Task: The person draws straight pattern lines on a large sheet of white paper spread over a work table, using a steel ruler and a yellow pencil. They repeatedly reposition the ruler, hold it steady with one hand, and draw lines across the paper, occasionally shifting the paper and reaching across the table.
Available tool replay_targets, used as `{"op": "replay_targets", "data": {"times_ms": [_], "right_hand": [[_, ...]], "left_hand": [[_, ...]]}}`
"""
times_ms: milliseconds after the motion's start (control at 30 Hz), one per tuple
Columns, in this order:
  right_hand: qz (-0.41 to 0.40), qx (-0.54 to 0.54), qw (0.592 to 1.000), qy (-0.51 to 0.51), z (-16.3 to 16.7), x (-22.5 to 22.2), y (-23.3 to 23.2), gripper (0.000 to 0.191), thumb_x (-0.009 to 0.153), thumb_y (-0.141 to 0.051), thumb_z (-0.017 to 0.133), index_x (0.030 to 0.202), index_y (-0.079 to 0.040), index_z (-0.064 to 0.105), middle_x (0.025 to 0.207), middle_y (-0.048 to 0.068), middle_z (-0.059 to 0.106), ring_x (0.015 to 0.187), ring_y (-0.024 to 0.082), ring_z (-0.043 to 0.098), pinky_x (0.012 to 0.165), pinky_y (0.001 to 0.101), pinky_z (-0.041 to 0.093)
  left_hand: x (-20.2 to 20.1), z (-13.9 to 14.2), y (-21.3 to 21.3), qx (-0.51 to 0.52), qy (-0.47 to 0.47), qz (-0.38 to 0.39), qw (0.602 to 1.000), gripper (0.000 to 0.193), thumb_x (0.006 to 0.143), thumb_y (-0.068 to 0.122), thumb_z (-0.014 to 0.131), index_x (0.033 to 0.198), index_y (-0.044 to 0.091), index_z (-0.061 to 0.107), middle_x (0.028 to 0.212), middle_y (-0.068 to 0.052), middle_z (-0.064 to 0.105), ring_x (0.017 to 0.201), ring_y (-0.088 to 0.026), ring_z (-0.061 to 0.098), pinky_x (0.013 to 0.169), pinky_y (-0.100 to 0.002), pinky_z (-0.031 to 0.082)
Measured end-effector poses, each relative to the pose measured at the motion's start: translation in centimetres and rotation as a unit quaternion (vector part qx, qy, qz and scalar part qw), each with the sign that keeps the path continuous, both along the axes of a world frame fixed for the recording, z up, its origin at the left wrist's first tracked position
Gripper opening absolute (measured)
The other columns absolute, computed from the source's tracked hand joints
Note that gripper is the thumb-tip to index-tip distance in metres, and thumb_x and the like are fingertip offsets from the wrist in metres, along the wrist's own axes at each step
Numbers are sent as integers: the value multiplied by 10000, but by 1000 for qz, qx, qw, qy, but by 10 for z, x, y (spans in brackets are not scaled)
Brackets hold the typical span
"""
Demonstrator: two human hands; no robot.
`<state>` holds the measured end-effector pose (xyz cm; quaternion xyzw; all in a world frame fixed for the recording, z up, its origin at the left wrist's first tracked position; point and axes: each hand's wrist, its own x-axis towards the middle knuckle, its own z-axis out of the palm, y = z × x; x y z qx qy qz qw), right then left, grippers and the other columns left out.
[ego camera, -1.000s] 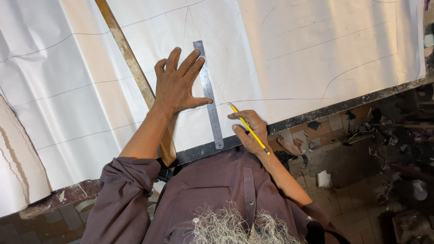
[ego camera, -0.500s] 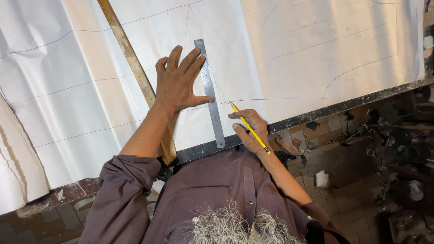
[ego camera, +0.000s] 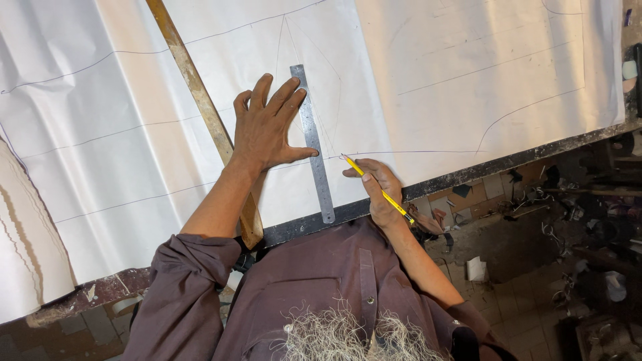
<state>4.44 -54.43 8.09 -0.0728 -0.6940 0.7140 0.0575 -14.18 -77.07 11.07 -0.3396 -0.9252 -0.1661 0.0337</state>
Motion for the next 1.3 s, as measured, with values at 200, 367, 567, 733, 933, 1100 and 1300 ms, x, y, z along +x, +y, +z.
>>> {"op": "replay_targets", "data": {"times_ms": [200,367,567,733,933,1100,1300], "right_hand": [[-17,54,997,-47,15,-7,-10,319,964,-40,585,1271,39,611,1160,174,740,1132,182,712,939,292,537],[-57,203,975,-75,23,-18,-17,239,915,-19,709,1146,42,712,989,146,797,835,150,731,743,250,581],[-60,87,994,-27,13,-25,-10,234,969,-36,676,1167,88,659,1036,161,766,972,149,740,859,263,589],[-41,93,994,-29,13,-24,-8,228,965,-36,670,1159,83,667,1032,147,767,972,139,743,862,254,591],[-52,202,977,-32,24,-26,-10,163,895,-54,709,1030,32,741,880,104,793,787,113,749,715,248,601],[-43,235,971,12,25,-27,-6,137,879,-46,694,1000,14,719,893,103,787,803,125,778,720,253,624],[-22,251,967,26,24,-28,-4,145,878,-44,701,1014,-1,729,913,96,775,791,139,764,703,262,609]], "left_hand": [[-1,-1,0,-1,-2,3,1000,1231,441,832,839,1448,172,582,1584,-4,436,1470,-360,254,1103,-603,228],[2,-2,-1,12,-19,-2,1000,1227,493,849,811,1474,153,566,1613,-6,422,1497,-362,245,1133,-603,220],[21,-10,21,46,-7,63,997,1191,579,843,791,1495,122,547,1622,-33,392,1533,-389,147,1172,-709,24],[24,-12,21,46,-13,60,997,1169,596,811,795,1501,116,542,1636,-28,384,1545,-390,137,1184,-711,4],[24,-9,24,42,-19,58,997,1162,604,812,786,1490,97,549,1618,-37,399,1539,-402,154,1174,-710,21],[23,-15,23,33,-10,54,998,1171,627,842,764,1500,92,551,1637,-36,387,1552,-396,141,1182,-698,4],[22,-19,24,32,-7,55,998,1190,624,873,747,1497,90,553,1637,-43,387,1549,-398,121,1184,-693,-18]]}}
